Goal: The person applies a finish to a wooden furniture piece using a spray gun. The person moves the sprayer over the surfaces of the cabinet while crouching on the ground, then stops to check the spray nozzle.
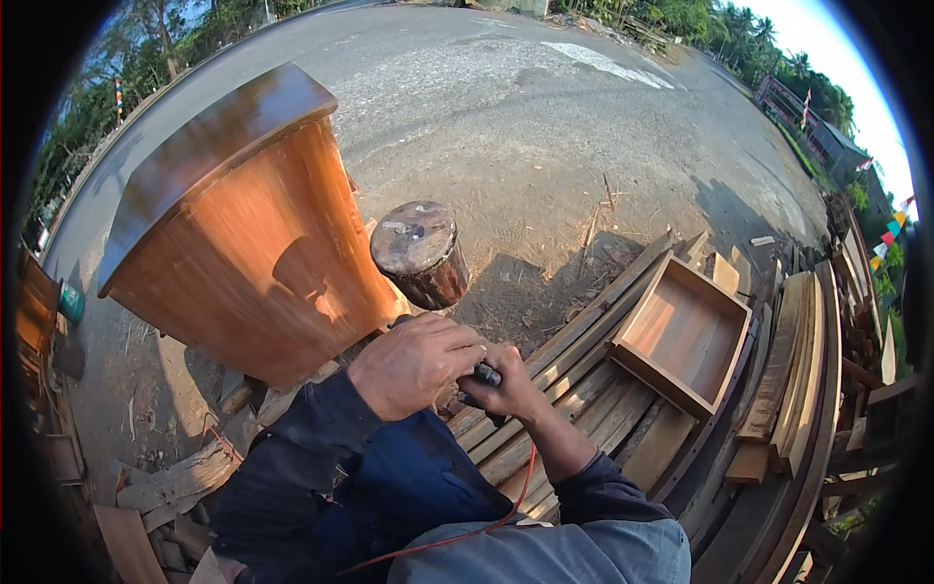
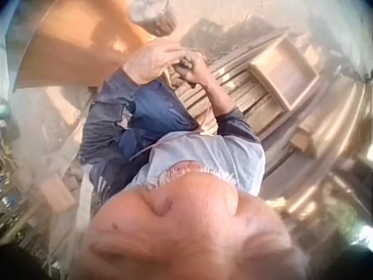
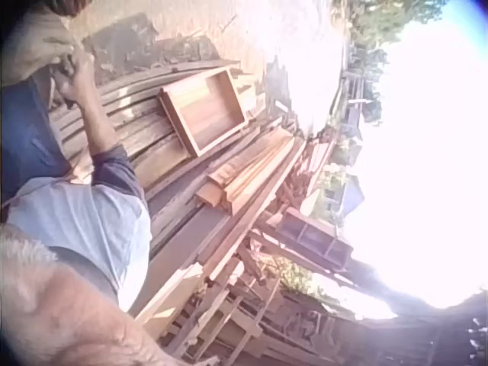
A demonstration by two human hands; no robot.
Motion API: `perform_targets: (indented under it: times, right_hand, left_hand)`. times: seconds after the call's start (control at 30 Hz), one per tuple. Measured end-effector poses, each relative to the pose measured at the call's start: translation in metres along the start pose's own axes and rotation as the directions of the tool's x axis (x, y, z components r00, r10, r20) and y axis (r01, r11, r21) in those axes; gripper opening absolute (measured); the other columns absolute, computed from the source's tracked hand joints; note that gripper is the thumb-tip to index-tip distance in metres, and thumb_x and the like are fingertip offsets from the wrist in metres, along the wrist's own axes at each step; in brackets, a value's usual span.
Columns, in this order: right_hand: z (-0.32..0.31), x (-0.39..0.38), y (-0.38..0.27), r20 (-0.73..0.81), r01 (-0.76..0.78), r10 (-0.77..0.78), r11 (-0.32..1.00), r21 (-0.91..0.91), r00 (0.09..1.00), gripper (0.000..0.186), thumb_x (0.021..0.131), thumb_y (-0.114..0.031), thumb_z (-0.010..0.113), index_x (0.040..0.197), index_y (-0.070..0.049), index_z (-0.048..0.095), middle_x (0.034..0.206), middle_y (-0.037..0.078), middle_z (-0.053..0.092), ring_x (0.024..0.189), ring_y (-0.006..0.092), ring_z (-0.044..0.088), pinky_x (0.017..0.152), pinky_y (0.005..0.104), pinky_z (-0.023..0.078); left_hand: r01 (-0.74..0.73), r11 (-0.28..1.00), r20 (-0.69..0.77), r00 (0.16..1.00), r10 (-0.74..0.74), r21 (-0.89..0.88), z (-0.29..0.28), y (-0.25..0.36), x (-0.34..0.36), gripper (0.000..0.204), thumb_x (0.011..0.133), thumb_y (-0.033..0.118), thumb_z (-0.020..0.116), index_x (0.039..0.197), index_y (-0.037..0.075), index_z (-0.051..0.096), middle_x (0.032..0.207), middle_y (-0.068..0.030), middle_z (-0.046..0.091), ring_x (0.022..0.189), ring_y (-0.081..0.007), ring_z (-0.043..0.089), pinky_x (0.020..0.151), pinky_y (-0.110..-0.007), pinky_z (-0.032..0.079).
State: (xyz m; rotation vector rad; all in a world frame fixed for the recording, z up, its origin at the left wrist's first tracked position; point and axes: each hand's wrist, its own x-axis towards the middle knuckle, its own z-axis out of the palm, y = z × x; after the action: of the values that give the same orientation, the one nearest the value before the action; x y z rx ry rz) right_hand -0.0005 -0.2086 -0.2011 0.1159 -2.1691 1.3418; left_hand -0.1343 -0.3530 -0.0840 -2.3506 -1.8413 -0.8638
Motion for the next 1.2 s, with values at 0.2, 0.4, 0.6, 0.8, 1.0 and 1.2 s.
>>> perform_targets:
  times: [0.2, 0.4, 0.6, 0.8, 1.0, 1.2]
  right_hand:
    - [-0.008, -0.01, 0.002, -0.035, -0.052, 0.053, 0.998, 0.029, 0.998, 0.029, 0.078, -0.004, 0.075, 0.106, -0.003, 0.068, 0.079, 0.012, 0.069, 0.07, 0.0192, 0.071, 0.064, 0.032, 0.053]
    - [-0.013, -0.015, 0.0, -0.032, -0.117, 0.118, 0.992, 0.039, 0.992, 0.03, 0.077, -0.004, 0.076, 0.106, -0.003, 0.069, 0.085, 0.014, 0.07, 0.074, 0.0202, 0.071, 0.067, 0.0326, 0.053]
    - [-0.007, -0.021, 0.007, -0.011, -0.138, 0.139, 0.987, 0.078, 0.99, 0.029, 0.076, -0.003, 0.076, 0.105, -0.002, 0.069, 0.087, 0.015, 0.07, 0.076, 0.0242, 0.072, 0.069, 0.034, 0.054]
    - [0.0, -0.024, 0.021, -0.04, -0.008, 0.011, 0.998, 0.063, 0.999, 0.031, 0.074, -0.004, 0.078, 0.103, -0.002, 0.069, 0.089, 0.016, 0.071, 0.079, 0.0281, 0.072, 0.07, 0.0342, 0.054]
    - [-0.003, -0.025, 0.01, -0.026, -0.062, 0.063, 0.998, 0.034, 0.998, 0.031, 0.071, -0.003, 0.08, 0.1, -0.002, 0.068, 0.089, 0.016, 0.071, 0.079, 0.0294, 0.072, 0.07, 0.0347, 0.054]
    - [-0.003, -0.02, 0.009, -0.064, 0.005, 0.0, 0.997, 0.082, 0.998, 0.027, 0.071, -0.002, 0.079, 0.096, -0.002, 0.069, 0.086, 0.015, 0.07, 0.074, 0.0277, 0.071, 0.067, 0.0341, 0.053]
  left_hand:
    - [-0.009, 0.999, 0.06, 0.998, 0.012, -0.041, 0.01, 0.0, 0.011, 0.025, 0.084, 0.011, 0.074, 0.108, 0.002, 0.071, 0.11, -0.0114, 0.069, 0.1, -0.0302, 0.066, 0.089, -0.04, 0.05]
    - [0.113, 0.983, 0.038, 0.993, -0.109, -0.146, 0.014, 0.002, 0.014, 0.024, 0.084, 0.011, 0.074, 0.107, 0.003, 0.071, 0.111, -0.0118, 0.069, 0.099, -0.031, 0.066, 0.086, -0.042, 0.051]
    - [0.142, 0.984, 0.124, 0.984, -0.128, -0.11, 0.012, 0.007, 0.012, 0.025, 0.085, 0.01, 0.072, 0.109, 0.003, 0.068, 0.11, -0.0094, 0.068, 0.1, -0.03, 0.065, 0.089, -0.043, 0.049]
    - [-0.042, 0.998, 0.067, 0.997, 0.045, -0.057, 0.019, 0.001, 0.002, 0.026, 0.082, 0.007, 0.072, 0.108, 0.003, 0.066, 0.111, -0.0085, 0.065, 0.107, -0.0277, 0.063, 0.094, -0.043, 0.047]
    - [0.023, 0.99, 0.029, 0.999, -0.019, -0.14, 0.02, 0.007, 0.003, 0.025, 0.082, 0.007, 0.072, 0.105, 0.004, 0.064, 0.111, -0.0094, 0.064, 0.108, -0.0291, 0.063, 0.092, -0.044, 0.049]
    - [-0.048, 0.992, 0.007, 0.999, 0.05, -0.115, 0.02, 0.008, 0.006, 0.026, 0.079, 0.006, 0.072, 0.104, 0.003, 0.064, 0.108, -0.0106, 0.063, 0.101, -0.0307, 0.065, 0.093, -0.042, 0.05]
